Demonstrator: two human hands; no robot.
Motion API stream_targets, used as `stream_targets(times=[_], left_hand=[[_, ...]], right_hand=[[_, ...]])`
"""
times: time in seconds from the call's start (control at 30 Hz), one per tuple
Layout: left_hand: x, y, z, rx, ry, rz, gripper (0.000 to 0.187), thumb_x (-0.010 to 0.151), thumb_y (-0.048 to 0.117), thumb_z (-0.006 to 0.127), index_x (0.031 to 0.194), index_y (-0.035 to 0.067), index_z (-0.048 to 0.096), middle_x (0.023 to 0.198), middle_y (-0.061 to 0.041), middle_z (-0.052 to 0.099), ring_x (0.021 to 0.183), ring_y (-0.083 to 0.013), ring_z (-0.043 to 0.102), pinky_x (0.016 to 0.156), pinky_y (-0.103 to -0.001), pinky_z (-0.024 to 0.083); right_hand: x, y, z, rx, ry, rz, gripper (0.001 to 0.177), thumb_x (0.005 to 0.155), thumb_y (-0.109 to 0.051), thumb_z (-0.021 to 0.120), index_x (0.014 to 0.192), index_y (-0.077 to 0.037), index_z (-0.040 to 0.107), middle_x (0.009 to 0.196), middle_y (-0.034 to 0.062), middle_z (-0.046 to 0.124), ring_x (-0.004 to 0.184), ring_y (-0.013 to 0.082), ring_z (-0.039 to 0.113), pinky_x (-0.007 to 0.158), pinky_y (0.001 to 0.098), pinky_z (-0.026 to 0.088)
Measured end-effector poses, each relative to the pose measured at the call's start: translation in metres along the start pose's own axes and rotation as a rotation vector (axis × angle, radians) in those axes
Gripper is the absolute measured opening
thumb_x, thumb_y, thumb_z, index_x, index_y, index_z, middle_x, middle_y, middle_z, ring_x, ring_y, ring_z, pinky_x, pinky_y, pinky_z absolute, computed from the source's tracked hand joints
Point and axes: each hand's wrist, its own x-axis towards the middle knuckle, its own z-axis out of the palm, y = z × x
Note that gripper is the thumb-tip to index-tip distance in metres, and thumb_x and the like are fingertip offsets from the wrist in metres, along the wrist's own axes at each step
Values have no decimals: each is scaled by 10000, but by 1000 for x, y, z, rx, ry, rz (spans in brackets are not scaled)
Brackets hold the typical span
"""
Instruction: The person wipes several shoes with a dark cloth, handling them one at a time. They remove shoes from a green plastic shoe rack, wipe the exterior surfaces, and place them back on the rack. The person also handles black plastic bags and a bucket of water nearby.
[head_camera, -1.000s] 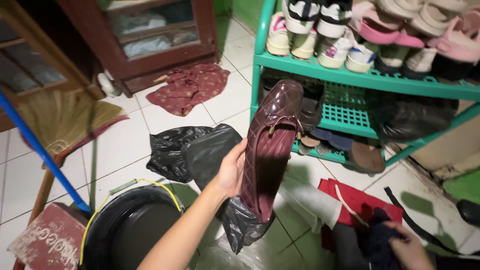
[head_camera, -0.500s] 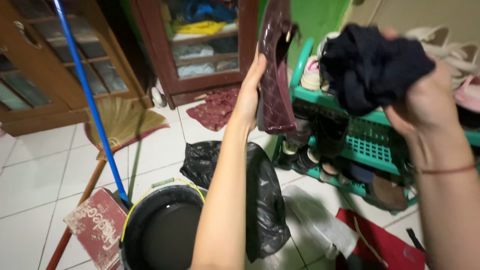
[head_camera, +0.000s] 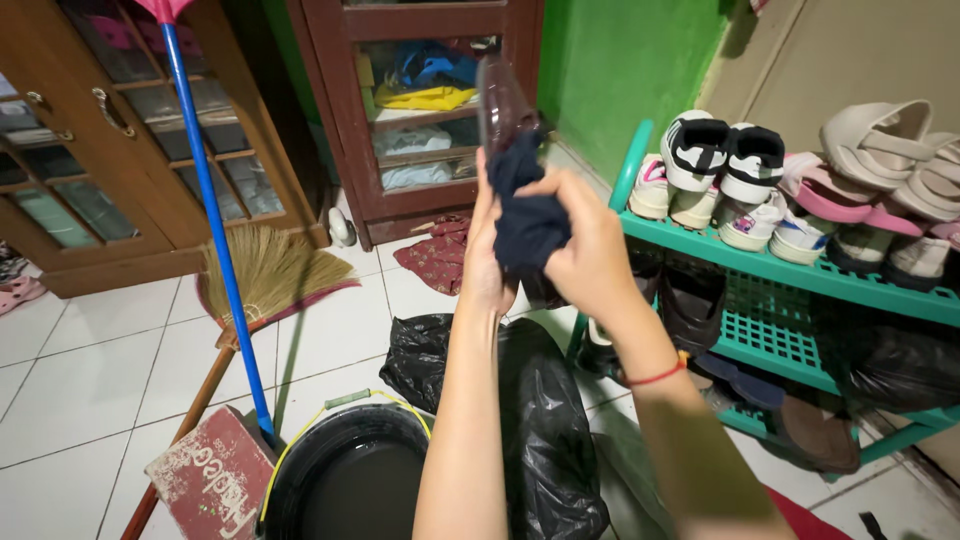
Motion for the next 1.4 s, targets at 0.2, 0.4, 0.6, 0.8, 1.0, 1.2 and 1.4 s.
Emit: stream_targets(times=[0.2, 0.4, 0.6, 0.8, 1.0, 1.2, 1.4], left_hand=[[2, 14, -7, -36, 43, 44, 710, 1055, 156, 416, 1689, 287, 125, 1459, -101, 519, 1123, -185, 621, 988, -330, 530], [3, 26, -8, 23, 142, 85, 765, 1035, 245, 533, 1685, 297, 133, 1488, -88, 503, 1081, -187, 602, 915, -356, 522], [7, 51, -21, 88, 269, 230, 809, 995, 311, 587, 1667, 292, 137, 1568, -30, 396, 1252, -205, 507, 1088, -417, 436], [6, 62, -18, 102, 332, 285, 797, 1007, 352, 589, 1666, 270, 149, 1665, 10, 309, 1456, -189, 392, 1202, -389, 326], [17, 26, 1, 106, 363, 247, 844, 976, 338, 650, 1653, 232, 158, 1654, 4, 305, 1455, -192, 370, 1200, -394, 299], [20, 34, -12, -162, 509, 153, 591, 956, 404, 627, 1462, 154, 453, 1373, -102, 544, 1191, -293, 586, 1030, -518, 472], [15, 55, -64, -363, 696, -68, 557, 947, 529, 565, 1325, 123, 598, 1342, -122, 647, 1188, -327, 640, 1036, -534, 511]], right_hand=[[-12, -6, 5, -167, -117, -157, 548, 647, 120, 595, 1166, -44, 656, 1224, 170, 650, 1229, 357, 601, 935, 400, 517], [-25, -7, 5, -267, -152, -251, 536, 594, 115, 640, 1108, -36, 644, 1140, 113, 686, 1243, 358, 591, 987, 436, 503], [-43, 10, -12, -321, -338, -331, 529, 539, 62, 704, 1055, -28, 633, 1233, 131, 682, 1181, 385, 580, 992, 442, 485], [-37, 5, -52, -103, -114, 20, 998, 608, 21, 600, 1576, -77, 377, 1438, 160, 546, 1264, 287, 620, 884, 338, 530], [-22, -16, -22, -462, 49, -503, 738, 623, 0, 759, 1342, -83, 619, 1341, 87, 627, 1349, 379, 490, 1141, 542, 329], [-33, 3, -5, -309, -132, -506, 733, 632, 40, 743, 1344, -98, 639, 1421, 104, 599, 1420, 348, 491, 1181, 475, 410], [-38, 35, -10, -213, -167, -296, 750, 604, 156, 595, 1314, -71, 675, 1353, 142, 665, 1367, 340, 570, 1156, 434, 442]])
